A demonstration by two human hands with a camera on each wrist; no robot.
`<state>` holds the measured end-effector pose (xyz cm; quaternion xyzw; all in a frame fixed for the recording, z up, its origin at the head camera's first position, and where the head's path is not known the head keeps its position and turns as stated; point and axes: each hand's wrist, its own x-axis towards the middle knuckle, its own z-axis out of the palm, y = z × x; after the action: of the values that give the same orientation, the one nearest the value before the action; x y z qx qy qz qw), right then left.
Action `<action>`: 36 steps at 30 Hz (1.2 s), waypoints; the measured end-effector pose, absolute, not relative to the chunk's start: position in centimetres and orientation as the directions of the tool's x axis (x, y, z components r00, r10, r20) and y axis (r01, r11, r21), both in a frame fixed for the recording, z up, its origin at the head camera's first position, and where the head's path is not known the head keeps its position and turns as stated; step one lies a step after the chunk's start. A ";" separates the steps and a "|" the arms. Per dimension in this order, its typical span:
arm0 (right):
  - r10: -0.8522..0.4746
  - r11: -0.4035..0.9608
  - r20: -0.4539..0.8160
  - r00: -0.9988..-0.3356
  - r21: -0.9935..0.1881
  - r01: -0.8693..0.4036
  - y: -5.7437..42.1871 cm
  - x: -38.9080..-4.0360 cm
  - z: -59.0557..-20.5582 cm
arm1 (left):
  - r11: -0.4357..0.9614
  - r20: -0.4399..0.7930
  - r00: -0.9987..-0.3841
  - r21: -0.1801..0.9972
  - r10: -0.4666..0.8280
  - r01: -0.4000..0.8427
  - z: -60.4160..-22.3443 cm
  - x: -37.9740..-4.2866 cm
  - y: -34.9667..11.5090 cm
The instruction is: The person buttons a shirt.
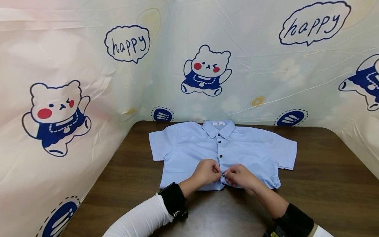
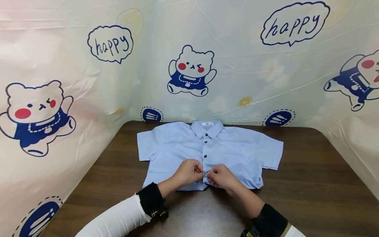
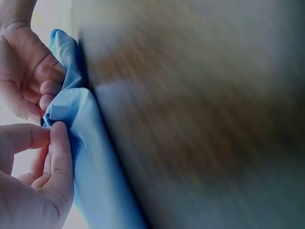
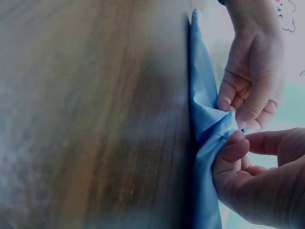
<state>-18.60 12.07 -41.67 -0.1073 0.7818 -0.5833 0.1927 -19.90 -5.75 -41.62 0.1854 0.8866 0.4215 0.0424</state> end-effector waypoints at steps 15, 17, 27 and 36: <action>-0.618 0.664 0.258 -0.742 -0.334 -0.669 18.8 -17.0 -41.1 | 0.721 0.056 -0.754 0.256 0.654 0.644 -40.9 -18.8 -15.0; -0.639 0.693 0.234 -0.733 -0.239 -0.681 20.7 -16.7 -41.2 | 0.729 0.005 -0.745 0.198 0.667 0.655 -40.9 -18.4 -17.1; -0.566 0.800 0.182 -0.804 -0.116 -0.589 24.6 -16.0 -42.7 | 0.628 0.118 -0.640 0.122 0.759 0.768 -42.1 -18.1 -22.1; -0.585 0.771 0.143 -0.799 -0.209 -0.602 25.9 -16.2 -41.8 | 0.629 0.093 -0.680 0.305 0.727 0.715 -41.1 -17.8 -23.4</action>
<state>-16.19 25.94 -41.79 -0.3155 0.9403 -0.1228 -0.0348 -17.80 -23.37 -41.14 0.3996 0.9023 0.1603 0.0194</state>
